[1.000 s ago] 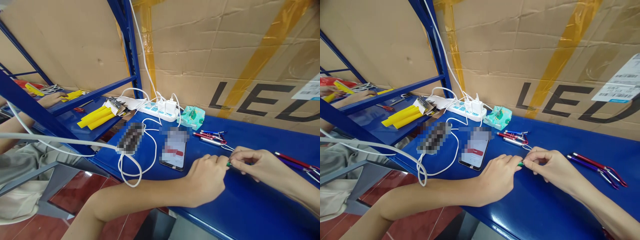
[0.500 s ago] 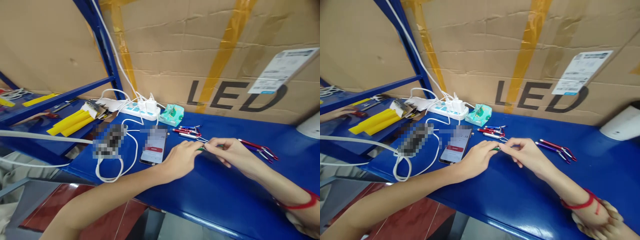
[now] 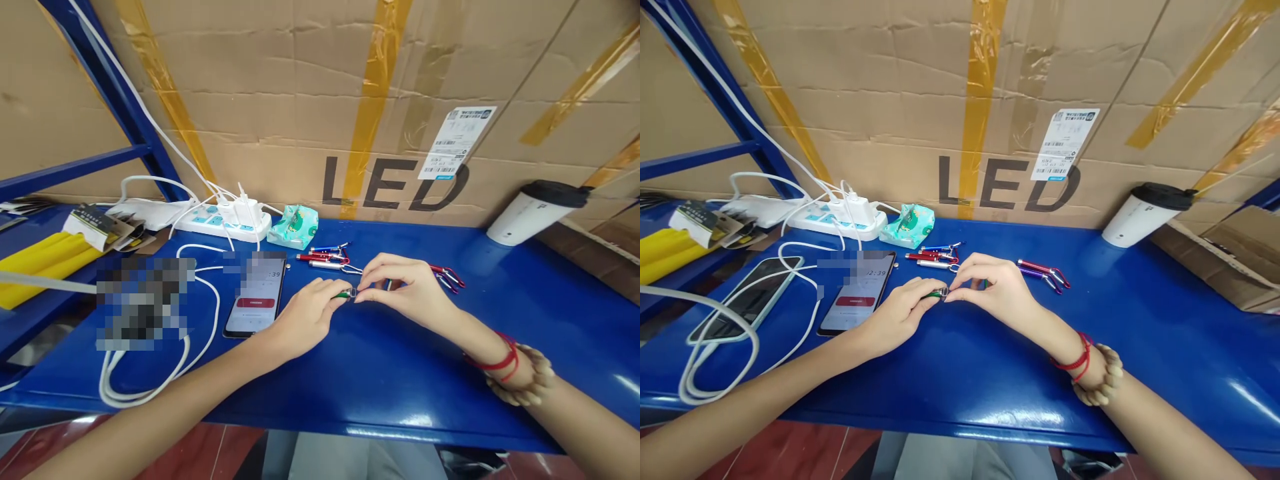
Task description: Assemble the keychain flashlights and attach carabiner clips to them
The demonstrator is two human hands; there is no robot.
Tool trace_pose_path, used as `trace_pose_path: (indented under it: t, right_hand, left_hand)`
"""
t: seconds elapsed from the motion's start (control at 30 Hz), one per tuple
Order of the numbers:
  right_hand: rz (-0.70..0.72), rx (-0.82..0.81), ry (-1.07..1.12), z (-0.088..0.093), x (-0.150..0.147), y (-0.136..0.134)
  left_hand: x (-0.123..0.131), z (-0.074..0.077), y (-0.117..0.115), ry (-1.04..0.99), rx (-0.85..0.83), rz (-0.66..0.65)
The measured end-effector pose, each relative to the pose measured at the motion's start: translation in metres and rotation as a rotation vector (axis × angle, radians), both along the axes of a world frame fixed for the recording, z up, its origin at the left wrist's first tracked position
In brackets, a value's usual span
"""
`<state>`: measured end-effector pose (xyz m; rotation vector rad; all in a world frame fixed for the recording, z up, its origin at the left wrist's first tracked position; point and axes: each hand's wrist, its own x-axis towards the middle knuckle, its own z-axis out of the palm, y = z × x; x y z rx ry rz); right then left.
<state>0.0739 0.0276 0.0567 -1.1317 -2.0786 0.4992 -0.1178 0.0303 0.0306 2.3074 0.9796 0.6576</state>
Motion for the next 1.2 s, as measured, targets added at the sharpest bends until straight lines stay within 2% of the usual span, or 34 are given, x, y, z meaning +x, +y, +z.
trace_pose_path:
  t: [0.23, 0.47, 0.53, 0.6, 0.73, 0.8, 0.97, 1.1, 1.2]
  right_hand:
    - [-0.023, -0.038, 0.028, -0.004, -0.001, -0.002]
    - [0.025, -0.062, 0.008, -0.009, -0.002, -0.003]
    - [0.006, -0.158, 0.028, -0.01, -0.005, -0.005]
    - [-0.039, -0.32, 0.078, -0.011, -0.009, -0.008]
    - [-0.136, -0.701, 0.159, -0.01, -0.017, -0.013]
    - [-0.148, -0.838, 0.184, -0.008, -0.018, -0.013]
    - [-0.088, -0.959, 0.269, -0.002, -0.014, -0.009]
    - [-0.032, -0.93, 0.222, 0.002, -0.011, -0.007]
    - [0.023, -0.87, 0.141, 0.003, -0.009, -0.008]
  left_hand:
    - [-0.001, -0.002, -0.002, 0.011, 0.041, -0.004]
    - [-0.002, -0.002, -0.007, 0.103, 0.08, -0.026]
    - [-0.003, -0.005, -0.009, 0.117, 0.085, 0.006]
    - [-0.003, -0.008, -0.01, 0.122, 0.134, 0.026]
    - [-0.004, -0.015, -0.008, 0.07, 0.391, -0.004]
    - [-0.004, -0.016, -0.006, 0.045, 0.458, -0.018]
    - [-0.002, -0.011, -0.006, -0.005, 0.344, -0.007]
    - [-0.002, -0.008, -0.007, 0.01, 0.213, 0.004]
    - [-0.004, -0.007, -0.006, 0.054, 0.186, 0.018]
